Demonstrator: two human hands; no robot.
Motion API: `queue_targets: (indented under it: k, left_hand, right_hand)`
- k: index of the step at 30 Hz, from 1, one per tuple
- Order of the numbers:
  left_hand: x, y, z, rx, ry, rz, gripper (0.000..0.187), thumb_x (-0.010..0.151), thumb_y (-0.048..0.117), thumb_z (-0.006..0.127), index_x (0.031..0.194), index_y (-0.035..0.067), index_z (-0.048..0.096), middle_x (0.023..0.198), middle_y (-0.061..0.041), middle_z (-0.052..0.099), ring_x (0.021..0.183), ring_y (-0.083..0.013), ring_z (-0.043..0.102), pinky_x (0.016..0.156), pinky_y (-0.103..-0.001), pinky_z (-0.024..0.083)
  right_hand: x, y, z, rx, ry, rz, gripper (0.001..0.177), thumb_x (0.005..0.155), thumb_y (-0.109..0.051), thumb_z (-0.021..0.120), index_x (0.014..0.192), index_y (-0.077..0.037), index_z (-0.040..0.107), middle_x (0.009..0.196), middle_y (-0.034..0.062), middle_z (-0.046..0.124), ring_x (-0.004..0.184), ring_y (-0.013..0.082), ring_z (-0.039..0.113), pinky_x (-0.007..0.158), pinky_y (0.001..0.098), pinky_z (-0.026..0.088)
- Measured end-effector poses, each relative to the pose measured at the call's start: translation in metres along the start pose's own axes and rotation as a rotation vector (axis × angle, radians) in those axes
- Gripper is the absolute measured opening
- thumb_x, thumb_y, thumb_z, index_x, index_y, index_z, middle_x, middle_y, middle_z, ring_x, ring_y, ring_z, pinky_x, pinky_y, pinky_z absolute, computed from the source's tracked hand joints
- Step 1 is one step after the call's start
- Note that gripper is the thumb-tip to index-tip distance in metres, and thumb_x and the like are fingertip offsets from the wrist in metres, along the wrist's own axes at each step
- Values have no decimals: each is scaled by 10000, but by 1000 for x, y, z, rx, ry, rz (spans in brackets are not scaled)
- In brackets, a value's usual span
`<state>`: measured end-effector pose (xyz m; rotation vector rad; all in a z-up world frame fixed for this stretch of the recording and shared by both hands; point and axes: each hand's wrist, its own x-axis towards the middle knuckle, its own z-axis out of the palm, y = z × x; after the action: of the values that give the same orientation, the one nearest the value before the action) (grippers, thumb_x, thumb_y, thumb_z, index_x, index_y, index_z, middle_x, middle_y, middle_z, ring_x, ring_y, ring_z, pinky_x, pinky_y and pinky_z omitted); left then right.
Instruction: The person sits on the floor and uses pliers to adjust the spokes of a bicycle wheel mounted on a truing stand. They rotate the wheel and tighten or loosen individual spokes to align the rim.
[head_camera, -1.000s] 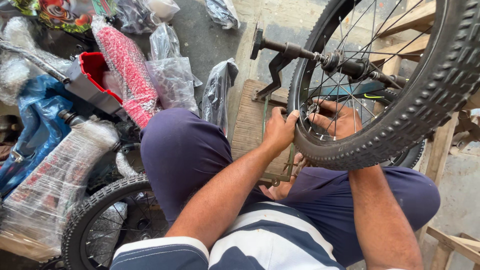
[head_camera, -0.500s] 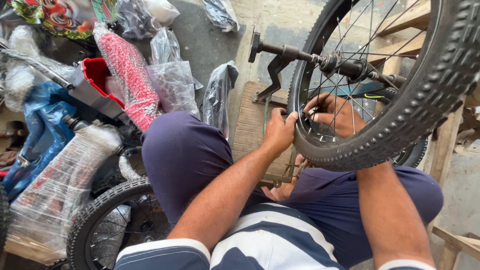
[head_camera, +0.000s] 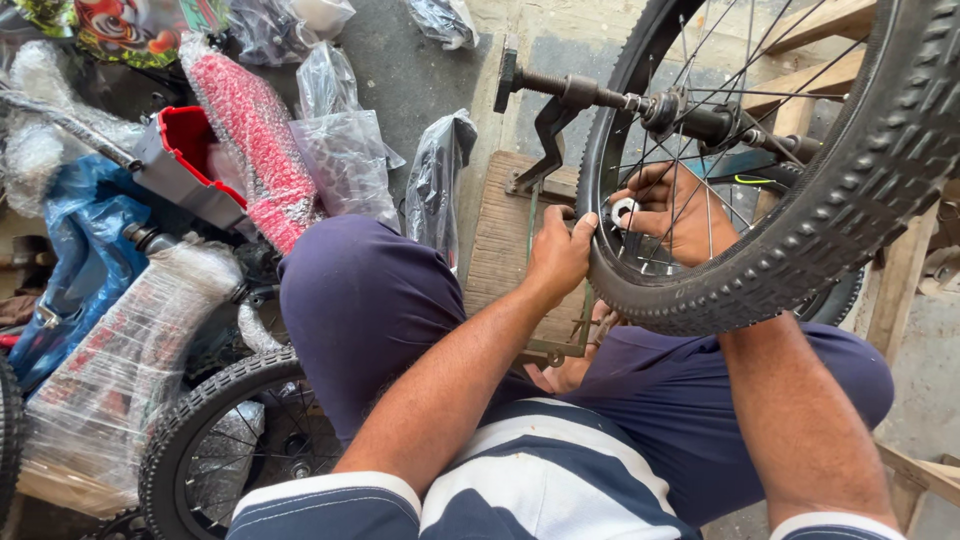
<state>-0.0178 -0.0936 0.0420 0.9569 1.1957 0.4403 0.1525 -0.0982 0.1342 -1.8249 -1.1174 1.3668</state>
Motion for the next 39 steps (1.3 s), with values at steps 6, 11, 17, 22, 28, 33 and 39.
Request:
queue_targets:
  k: [6, 11, 17, 22, 28, 33, 39]
  left_hand:
    - [-2, 2, -1, 40, -3, -18, 561, 978, 425, 569, 1341, 2, 497, 1070, -236, 715, 1002, -348, 705, 865, -441, 538]
    - [-1, 0, -1, 30, 8, 24, 562, 976, 426, 556, 1364, 23, 505, 1101, -225, 714, 1029, -351, 704, 896, -446, 528]
    - [-1, -3, 2, 66, 14, -9, 562, 976, 428, 550, 1364, 24, 509, 1090, -243, 715, 1028, -377, 705, 903, -463, 529]
    - [1, -7, 3, 85, 30, 46, 548, 987, 424, 548, 1354, 19, 511, 1099, -255, 717, 1050, -397, 691, 912, -471, 517]
    - [2, -4, 3, 91, 36, 29, 536, 978, 417, 554, 1344, 26, 525, 1071, -249, 730, 1039, -399, 696, 914, -471, 512]
    - [4, -12, 6, 79, 49, 70, 535, 985, 415, 563, 1340, 17, 527, 1099, -255, 716, 1055, -404, 683, 918, -472, 511]
    - [2, -6, 3, 48, 26, 30, 540, 977, 405, 566, 1350, 17, 521, 1082, -238, 718, 1023, -373, 702, 890, -459, 527]
  right_hand:
    - [15, 42, -15, 286, -139, -68, 468, 744, 162, 703, 1105, -49, 493, 1050, 131, 714, 1020, 240, 703, 917, 367, 580]
    - [-4, 21, -4, -130, 63, -108, 475, 792, 33, 742, 1226, -12, 556, 1085, 111, 697, 1054, 226, 694, 943, 358, 575]
    - [-32, -42, 21, -812, 253, 44, 573, 710, -470, 893, 1013, -22, 705, 887, 135, 737, 810, 261, 720, 712, 390, 561]
    - [-31, -43, 39, -1147, 333, -62, 616, 797, -651, 795, 815, -39, 730, 698, 156, 707, 644, 286, 691, 633, 415, 532]
    - [-18, 13, 19, -577, 255, -247, 300, 918, -281, 798, 1004, -1, 733, 841, 131, 712, 734, 194, 671, 687, 353, 531]
    - [1, 23, -8, -19, -82, -90, 240, 925, -81, 750, 1152, -6, 731, 1048, 60, 750, 963, 115, 684, 867, 264, 551]
    - [-7, 34, -3, 206, 95, -55, 262, 937, -16, 708, 1175, -9, 598, 1032, 99, 756, 863, 164, 700, 755, 303, 584]
